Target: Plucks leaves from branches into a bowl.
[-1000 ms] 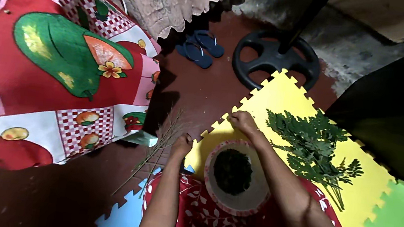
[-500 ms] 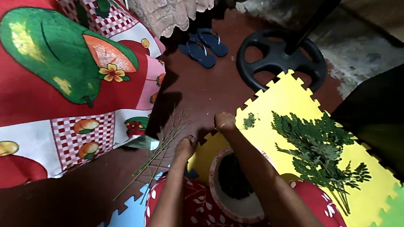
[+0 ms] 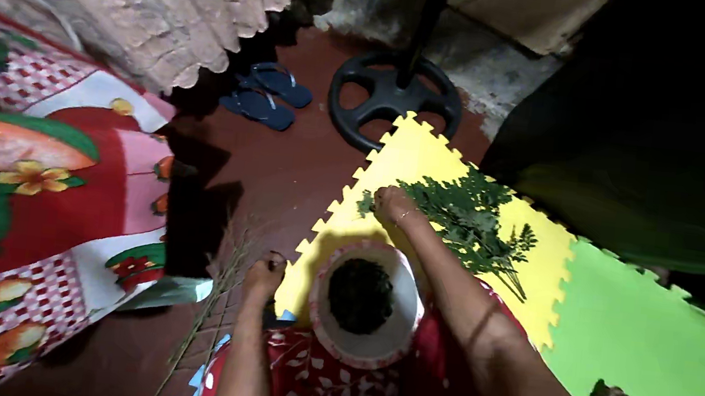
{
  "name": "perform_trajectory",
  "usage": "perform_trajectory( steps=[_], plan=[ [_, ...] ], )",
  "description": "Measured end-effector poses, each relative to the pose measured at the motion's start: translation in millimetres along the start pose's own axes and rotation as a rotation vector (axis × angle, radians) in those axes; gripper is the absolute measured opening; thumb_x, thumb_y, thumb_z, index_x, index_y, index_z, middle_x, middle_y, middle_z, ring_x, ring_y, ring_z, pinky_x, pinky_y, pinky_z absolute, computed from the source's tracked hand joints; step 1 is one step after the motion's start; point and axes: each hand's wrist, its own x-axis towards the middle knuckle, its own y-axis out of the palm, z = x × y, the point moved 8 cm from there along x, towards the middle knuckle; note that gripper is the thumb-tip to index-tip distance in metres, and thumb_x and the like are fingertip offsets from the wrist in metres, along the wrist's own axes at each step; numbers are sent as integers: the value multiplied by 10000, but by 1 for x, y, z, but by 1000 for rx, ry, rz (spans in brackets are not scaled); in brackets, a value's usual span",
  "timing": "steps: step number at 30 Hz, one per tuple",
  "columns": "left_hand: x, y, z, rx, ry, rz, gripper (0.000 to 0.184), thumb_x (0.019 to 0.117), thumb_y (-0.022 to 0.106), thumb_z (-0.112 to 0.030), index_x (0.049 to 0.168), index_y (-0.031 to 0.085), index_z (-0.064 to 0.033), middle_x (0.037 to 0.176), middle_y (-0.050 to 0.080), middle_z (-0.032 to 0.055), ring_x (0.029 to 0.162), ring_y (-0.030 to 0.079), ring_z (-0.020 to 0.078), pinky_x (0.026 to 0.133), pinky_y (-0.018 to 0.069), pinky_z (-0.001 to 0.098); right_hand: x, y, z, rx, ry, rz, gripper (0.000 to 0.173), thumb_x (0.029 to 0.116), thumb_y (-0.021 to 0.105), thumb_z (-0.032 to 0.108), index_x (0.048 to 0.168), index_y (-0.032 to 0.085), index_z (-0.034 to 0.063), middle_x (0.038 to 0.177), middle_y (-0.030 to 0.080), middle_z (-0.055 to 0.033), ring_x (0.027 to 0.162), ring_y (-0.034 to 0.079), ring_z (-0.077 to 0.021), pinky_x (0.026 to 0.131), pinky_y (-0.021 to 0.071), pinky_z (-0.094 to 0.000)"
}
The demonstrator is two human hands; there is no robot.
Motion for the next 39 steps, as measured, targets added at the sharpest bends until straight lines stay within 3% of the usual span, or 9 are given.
perform_trajectory(
  steps=[4,7,10,12,20,23,29,34,39],
  plan=[
    [-4,2,4,-59,61,-41,285,1012,616,-111,1228,628,75,1183,644,276,1118,622,370,998,471,535,-69,-50,-82,153,8,-160,273,1041,589,193,1159,705,-25,1168,677,-280,1127,641,-450,980,480,-637],
    [-14,3,1,-19,117,-41,252,1009,612,-82,1193,635,89,1161,650,272,1096,626,357,987,475,518,-120,-66,-196,210,290,-267,302,1017,627,199,1170,695,-52,1192,663,-304,1160,623,-466,1009,459,-645],
    [-35,3,-8,53,119,-34,287,1025,580,-77,1263,625,77,1259,640,275,1199,611,386,1052,455,534,-155,-30,-282,173,562,-194,401,1018,607,217,1293,621,-75,1359,587,-304,1310,540,-456,1087,410,-629],
    [-48,2,-11,98,133,-46,291,1037,560,-84,1276,627,67,1277,640,273,1218,609,390,1071,443,544,-158,4,-304,143,542,-154,361,1027,578,201,1276,643,-51,1347,605,-284,1301,554,-441,1077,425,-622],
    [-102,-9,-13,158,195,-99,297,1039,562,-84,1284,621,72,1295,633,283,1228,609,410,1078,442,557,-211,-18,-307,390,331,-621,332,1079,450,107,1242,620,-126,1360,552,-333,1300,535,-445,1122,408,-524],
    [-127,-8,-29,203,257,-79,287,1040,568,-94,1269,637,64,1269,651,270,1189,630,405,1054,457,561,-236,-24,-313,393,351,-658,340,1092,401,92,1274,604,-112,1316,597,-326,1275,567,-440,1109,415,-544],
    [-166,8,-73,190,368,11,278,1047,550,-84,1277,633,48,1263,657,245,1141,655,365,1030,483,520,-276,-30,-327,349,427,-752,306,1064,458,86,1233,660,-69,1484,478,-301,1353,489,-468,1100,368,-633],
    [-208,20,-110,167,493,85,298,1053,528,-75,1310,614,50,1284,650,236,1129,662,342,1018,495,491,-312,-30,-322,512,450,-803,353,1102,363,83,1294,601,-92,1363,571,-321,1303,538,-453,1107,386,-580],
    [-247,37,-140,192,658,173,298,1045,541,-68,1302,619,61,1302,636,251,1159,649,347,1042,484,478,-324,-26,-327,697,317,-929,275,1059,499,64,1205,658,-107,1237,641,-308,1189,603,-399,1061,433,-506]
  ],
)
